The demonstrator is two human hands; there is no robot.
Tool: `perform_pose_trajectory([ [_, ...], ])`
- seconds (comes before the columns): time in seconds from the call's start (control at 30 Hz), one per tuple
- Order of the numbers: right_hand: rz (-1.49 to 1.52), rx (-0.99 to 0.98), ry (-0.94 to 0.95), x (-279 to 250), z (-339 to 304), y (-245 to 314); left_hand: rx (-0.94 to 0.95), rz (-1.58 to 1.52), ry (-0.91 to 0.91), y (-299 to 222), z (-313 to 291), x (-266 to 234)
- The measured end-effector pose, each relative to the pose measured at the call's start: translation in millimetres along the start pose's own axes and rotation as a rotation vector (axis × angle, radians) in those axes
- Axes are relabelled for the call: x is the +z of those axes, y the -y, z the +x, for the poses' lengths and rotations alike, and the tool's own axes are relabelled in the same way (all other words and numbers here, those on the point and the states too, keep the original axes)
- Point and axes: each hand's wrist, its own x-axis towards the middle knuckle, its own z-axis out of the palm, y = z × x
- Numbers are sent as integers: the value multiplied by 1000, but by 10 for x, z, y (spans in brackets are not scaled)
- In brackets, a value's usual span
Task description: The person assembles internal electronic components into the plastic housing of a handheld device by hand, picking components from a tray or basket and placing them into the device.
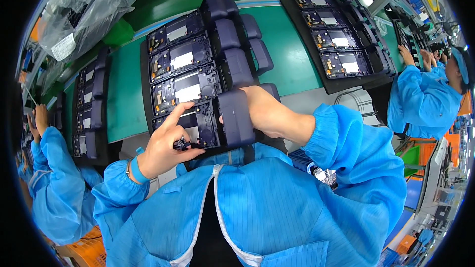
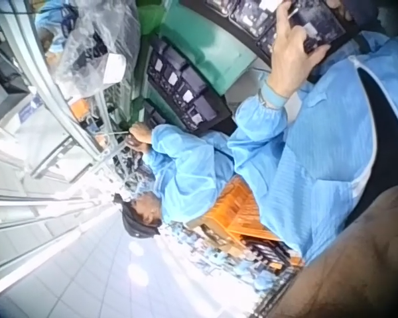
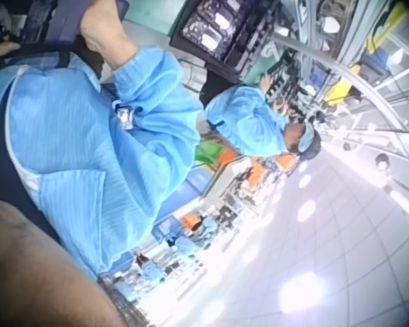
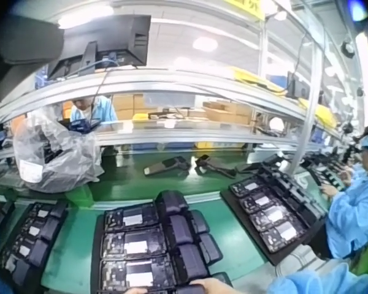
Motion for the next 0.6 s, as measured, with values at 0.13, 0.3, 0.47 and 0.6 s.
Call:
perform_pose_trajectory([
  [0.13,28,69,18,-19,-10,40,37,32,4,-9,19,9],
  [0.3,77,-7,23,-22,9,-22,36,60,-9,-11,51,30],
  [0.47,-180,-51,-40,-278,-218,5,-23,131,23,-72,91,38],
  [0.6,-262,-221,-161,-644,-705,190,8,170,30,1,68,99],
])
